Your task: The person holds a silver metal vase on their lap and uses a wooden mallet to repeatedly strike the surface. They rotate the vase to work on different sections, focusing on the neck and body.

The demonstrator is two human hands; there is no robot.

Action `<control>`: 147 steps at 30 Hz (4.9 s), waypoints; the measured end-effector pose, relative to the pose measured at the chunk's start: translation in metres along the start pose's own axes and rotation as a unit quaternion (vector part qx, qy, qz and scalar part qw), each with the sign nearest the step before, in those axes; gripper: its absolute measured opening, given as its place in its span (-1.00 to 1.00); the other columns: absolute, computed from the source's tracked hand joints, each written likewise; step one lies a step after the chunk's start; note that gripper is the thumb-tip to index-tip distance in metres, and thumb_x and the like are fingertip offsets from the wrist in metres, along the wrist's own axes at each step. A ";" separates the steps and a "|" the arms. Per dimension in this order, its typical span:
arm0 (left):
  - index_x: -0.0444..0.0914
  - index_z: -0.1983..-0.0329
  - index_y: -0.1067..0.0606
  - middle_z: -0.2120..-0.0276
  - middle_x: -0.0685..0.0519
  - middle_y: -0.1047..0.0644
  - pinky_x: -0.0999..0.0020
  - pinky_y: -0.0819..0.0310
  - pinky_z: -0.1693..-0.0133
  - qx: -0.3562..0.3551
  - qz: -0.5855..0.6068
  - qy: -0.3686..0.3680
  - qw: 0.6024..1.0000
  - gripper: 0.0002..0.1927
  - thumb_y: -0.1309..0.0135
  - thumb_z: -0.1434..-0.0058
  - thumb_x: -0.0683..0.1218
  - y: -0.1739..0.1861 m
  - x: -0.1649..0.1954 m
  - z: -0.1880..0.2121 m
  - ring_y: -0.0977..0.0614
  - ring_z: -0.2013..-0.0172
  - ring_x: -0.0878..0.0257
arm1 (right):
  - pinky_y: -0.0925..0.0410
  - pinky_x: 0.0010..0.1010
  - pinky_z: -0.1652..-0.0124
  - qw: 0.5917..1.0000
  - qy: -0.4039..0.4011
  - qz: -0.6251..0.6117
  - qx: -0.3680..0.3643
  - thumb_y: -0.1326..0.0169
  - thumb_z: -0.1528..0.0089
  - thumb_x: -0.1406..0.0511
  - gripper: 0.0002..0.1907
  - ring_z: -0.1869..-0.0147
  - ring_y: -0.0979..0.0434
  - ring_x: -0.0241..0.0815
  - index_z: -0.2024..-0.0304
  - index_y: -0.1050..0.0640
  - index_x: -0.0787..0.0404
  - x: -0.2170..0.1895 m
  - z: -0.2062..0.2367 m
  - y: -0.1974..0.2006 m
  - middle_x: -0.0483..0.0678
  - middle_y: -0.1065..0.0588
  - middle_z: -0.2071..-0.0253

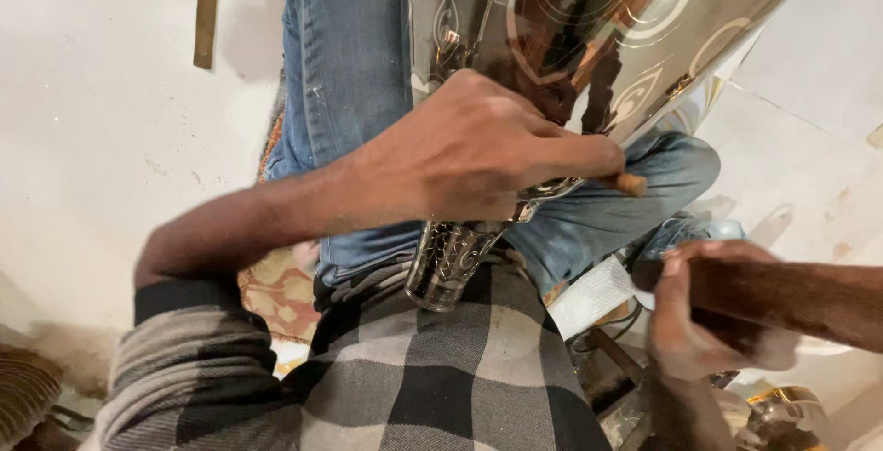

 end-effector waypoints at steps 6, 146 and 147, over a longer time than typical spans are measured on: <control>-0.13 -0.05 -0.52 0.64 0.02 -0.54 0.26 -0.48 0.60 -0.161 -0.059 -0.088 0.981 -0.56 -0.09 -0.10 -0.33 0.011 -0.007 -0.036 -0.63 0.57 0.19 | -0.45 -0.53 0.13 0.892 -0.407 -0.197 0.020 -0.16 -0.22 0.59 -0.30 0.13 -0.55 -0.32 -0.43 -0.37 0.40 -0.015 0.065 -0.036 0.03 -0.57 0.06; -0.14 -0.24 -0.48 0.29 0.02 -0.64 0.42 -0.66 0.28 0.165 0.036 -0.023 0.985 -0.34 0.08 -0.08 -0.46 0.012 -0.031 0.040 -0.69 0.35 0.27 | -0.48 -0.39 0.27 0.985 -0.065 -0.070 -0.140 -0.14 -0.06 0.56 -0.47 0.26 -0.57 -0.09 -0.12 -0.48 0.39 -0.016 -0.082 0.016 0.22 -0.52 0.17; -0.07 -0.20 -0.51 0.46 0.06 -0.59 0.40 -0.54 0.46 0.105 0.013 -0.023 0.994 -0.33 0.02 -0.03 -0.43 0.013 -0.034 0.034 -0.60 0.52 0.26 | -0.47 -0.41 0.30 0.988 -0.079 -0.073 -0.112 -0.14 -0.05 0.57 -0.48 0.29 -0.57 -0.11 -0.10 -0.48 0.41 -0.013 -0.069 0.016 0.20 -0.54 0.20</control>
Point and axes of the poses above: each hand's wrist, its own z-axis away from the middle knuckle, its own y-axis out of the back of the hand, x = y × z, the point moved 3 cm from there along -z, towards the middle knuckle
